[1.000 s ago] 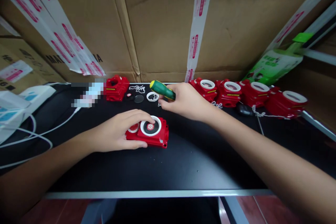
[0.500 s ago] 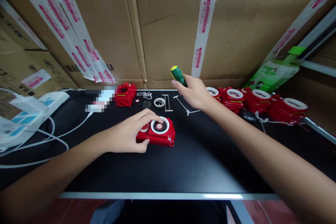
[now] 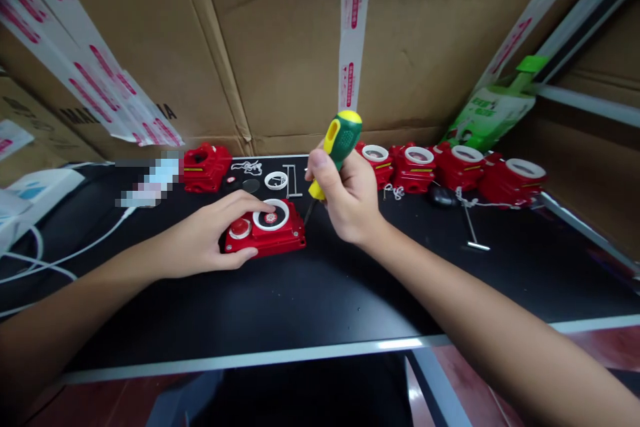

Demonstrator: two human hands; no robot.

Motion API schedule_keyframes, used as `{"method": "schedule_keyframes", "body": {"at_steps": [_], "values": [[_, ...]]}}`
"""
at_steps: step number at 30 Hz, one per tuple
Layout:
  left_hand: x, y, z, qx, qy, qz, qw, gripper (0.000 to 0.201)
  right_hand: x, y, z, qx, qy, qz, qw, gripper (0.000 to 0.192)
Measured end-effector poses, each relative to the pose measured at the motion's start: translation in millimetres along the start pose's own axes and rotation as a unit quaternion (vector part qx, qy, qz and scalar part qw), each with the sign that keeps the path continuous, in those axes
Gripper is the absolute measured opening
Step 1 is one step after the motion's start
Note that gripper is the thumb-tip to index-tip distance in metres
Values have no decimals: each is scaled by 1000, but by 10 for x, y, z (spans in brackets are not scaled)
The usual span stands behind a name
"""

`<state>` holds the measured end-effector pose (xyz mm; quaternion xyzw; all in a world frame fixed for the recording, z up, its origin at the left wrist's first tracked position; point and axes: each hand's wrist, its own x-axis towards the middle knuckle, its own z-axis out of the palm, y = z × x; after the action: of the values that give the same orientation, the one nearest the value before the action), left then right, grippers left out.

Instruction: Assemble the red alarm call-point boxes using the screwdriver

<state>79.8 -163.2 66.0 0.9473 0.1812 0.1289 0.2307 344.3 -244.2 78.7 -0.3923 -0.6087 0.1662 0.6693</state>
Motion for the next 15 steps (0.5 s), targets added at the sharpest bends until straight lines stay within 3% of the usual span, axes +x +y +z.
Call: {"method": "schedule_keyframes", "body": {"at_steps": [3, 10, 15], "values": [[-2, -8, 10, 5, 1, 4, 1000, 61, -72, -36, 42, 14, -22, -19, 999, 46], [-2, -19, 1, 11, -2, 1, 1000, 62, -105, 48, 39, 1, -104, 43, 994, 46], [0, -17, -1, 19, -3, 4, 1000, 60, -71, 11, 17, -18, -121, 20, 992, 45]]}}
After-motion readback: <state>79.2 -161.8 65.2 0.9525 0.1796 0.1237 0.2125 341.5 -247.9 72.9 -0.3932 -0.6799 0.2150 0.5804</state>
